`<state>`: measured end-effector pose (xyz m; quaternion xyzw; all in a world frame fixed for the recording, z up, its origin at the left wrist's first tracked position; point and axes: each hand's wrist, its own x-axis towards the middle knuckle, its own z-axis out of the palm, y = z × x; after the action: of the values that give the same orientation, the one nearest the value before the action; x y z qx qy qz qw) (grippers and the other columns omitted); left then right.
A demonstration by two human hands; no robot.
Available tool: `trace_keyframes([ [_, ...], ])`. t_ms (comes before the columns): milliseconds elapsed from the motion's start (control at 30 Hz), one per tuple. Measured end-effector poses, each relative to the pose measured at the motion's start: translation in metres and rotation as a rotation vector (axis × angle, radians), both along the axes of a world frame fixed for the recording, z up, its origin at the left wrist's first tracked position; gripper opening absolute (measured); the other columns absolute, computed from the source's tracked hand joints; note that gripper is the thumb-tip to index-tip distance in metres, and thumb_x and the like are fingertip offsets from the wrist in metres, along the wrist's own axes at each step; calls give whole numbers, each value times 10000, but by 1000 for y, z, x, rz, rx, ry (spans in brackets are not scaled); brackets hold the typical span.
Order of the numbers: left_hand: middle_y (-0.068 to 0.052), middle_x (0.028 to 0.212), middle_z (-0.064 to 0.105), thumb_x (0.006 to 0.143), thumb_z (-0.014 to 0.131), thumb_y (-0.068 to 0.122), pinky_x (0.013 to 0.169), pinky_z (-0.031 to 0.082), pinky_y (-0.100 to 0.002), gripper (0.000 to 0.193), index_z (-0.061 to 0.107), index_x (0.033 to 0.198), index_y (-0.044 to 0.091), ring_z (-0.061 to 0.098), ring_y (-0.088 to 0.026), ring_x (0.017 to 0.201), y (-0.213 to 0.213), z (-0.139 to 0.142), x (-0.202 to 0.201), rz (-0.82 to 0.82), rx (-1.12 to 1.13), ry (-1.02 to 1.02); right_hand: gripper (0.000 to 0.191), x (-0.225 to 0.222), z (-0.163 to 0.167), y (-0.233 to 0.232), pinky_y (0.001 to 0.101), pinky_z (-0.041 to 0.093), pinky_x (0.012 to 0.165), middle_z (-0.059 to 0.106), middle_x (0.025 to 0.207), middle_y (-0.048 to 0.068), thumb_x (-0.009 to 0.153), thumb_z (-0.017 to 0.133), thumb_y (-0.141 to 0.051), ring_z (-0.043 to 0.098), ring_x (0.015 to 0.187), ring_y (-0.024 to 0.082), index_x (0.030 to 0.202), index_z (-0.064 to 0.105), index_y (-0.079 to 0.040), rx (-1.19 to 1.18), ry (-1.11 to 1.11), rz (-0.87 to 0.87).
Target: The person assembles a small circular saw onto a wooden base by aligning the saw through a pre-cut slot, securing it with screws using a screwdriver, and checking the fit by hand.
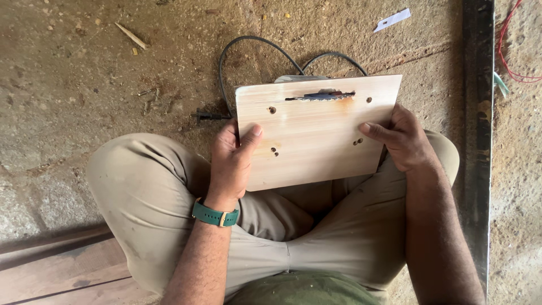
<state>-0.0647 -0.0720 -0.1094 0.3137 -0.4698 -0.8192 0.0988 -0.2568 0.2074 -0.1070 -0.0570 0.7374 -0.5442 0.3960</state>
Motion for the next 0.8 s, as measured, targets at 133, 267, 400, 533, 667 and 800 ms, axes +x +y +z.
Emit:
trace_keyframes([
  [133, -47, 1153, 743, 996, 685, 199, 931, 540, -283, 278, 686, 1208, 19, 659, -89, 1031, 0, 0, -1, -13, -19, 25, 486, -1, 2, 2, 339, 555, 902, 726, 1134, 148, 909, 776, -218, 672, 1051, 175, 1269, 619, 68, -57, -19, 15],
  [267, -60, 1125, 758, 985, 694, 210, 896, 546, -283, 294, 709, 1192, 2, 671, -96, 1000, 0, 1, 0, -52, -46, 6, 465, -1, 4, 2, 335, 534, 910, 722, 1141, 139, 909, 769, -177, 663, 1053, 174, 1273, 621, 72, -65, -38, -5],
  [400, -62, 1113, 767, 987, 695, 222, 881, 548, -278, 297, 720, 1185, 1, 673, -89, 983, 0, 4, 2, -82, -27, 11, 446, -1, 2, 5, 335, 526, 952, 722, 1170, 137, 920, 744, -155, 665, 1082, 176, 1284, 608, 64, -106, -84, -11],
  [533, -59, 1119, 769, 1001, 689, 239, 890, 549, -271, 307, 717, 1189, -3, 676, -82, 994, -1, 6, 1, -87, -61, 19, 408, -1, 1, 7, 337, 517, 963, 718, 1194, 133, 953, 717, -138, 651, 1100, 172, 1292, 608, 62, -101, -58, 8],
  [667, -59, 1114, 763, 1013, 678, 246, 887, 545, -271, 316, 706, 1197, -9, 665, -79, 988, 0, 6, 0, -81, -57, 39, 412, -1, 0, 7, 345, 515, 981, 718, 1203, 127, 957, 711, -143, 652, 1110, 175, 1304, 607, 52, -137, -70, 8],
  [800, -66, 1094, 765, 1015, 674, 249, 872, 550, -273, 313, 705, 1183, -14, 666, -83, 974, 1, 9, 0, -83, -87, 24, 416, -2, -1, 8, 348, 508, 998, 717, 1211, 119, 951, 708, -145, 649, 1124, 173, 1308, 606, 43, -154, -88, 0],
])
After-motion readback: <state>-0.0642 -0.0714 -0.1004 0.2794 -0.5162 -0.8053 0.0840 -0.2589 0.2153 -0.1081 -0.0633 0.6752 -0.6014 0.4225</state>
